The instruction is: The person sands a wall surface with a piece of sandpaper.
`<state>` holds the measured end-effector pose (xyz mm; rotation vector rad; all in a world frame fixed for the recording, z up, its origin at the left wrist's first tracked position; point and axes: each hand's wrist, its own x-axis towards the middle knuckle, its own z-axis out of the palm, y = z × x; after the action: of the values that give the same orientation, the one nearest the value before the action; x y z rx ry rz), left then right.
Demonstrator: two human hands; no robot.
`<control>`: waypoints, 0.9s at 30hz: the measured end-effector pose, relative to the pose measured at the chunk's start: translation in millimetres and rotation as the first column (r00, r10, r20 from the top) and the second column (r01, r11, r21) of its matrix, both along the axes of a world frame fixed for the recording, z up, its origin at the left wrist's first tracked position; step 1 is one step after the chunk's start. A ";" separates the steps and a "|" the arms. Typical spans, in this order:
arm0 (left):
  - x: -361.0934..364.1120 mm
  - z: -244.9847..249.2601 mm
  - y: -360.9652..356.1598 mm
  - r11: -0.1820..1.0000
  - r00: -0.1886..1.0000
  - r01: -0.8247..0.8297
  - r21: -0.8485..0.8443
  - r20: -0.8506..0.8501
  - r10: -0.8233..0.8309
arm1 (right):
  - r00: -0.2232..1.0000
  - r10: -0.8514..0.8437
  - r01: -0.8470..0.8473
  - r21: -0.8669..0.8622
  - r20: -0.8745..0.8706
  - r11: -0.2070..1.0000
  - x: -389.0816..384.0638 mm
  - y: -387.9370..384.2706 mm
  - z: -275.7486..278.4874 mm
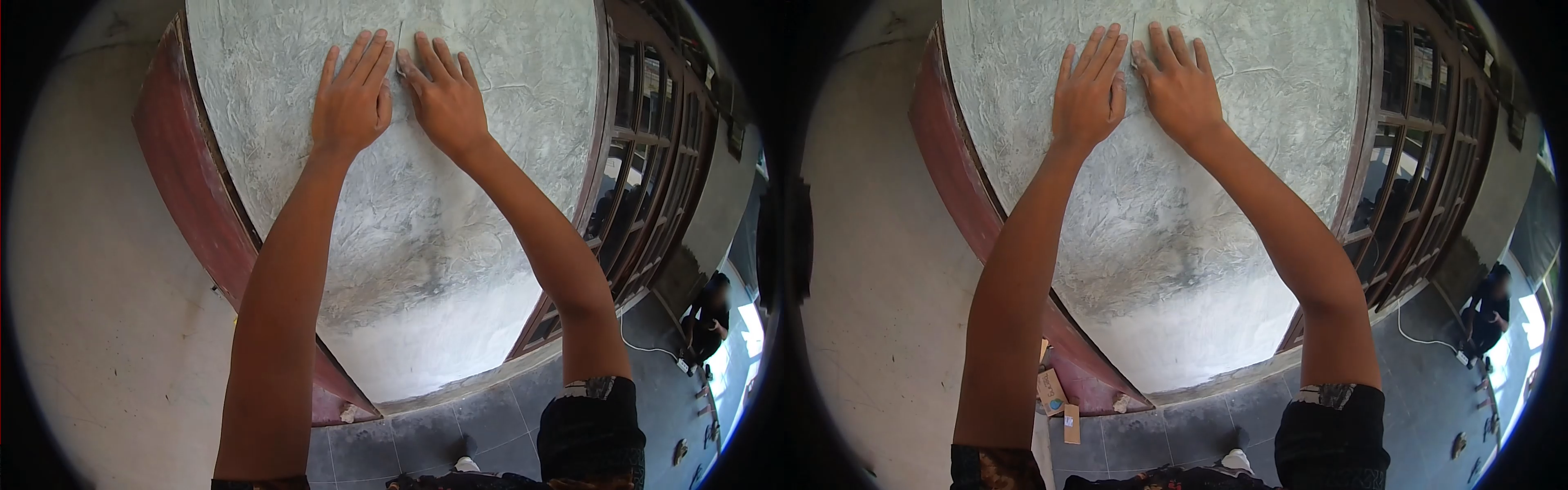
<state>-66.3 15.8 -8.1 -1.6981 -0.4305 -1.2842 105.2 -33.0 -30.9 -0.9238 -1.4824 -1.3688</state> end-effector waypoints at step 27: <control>0.0 -3.7 3.2 0.999 0.999 0.031 0.006 0.028 -0.031 | 0.999 -0.048 0.050 -0.146 0.014 0.988 -9.6 -10.1 -98.0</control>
<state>-66.3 19.0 -11.7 -1.6897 -0.4181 -1.3325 95.6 -43.1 -128.9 -1.0528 -1.5944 -1.3152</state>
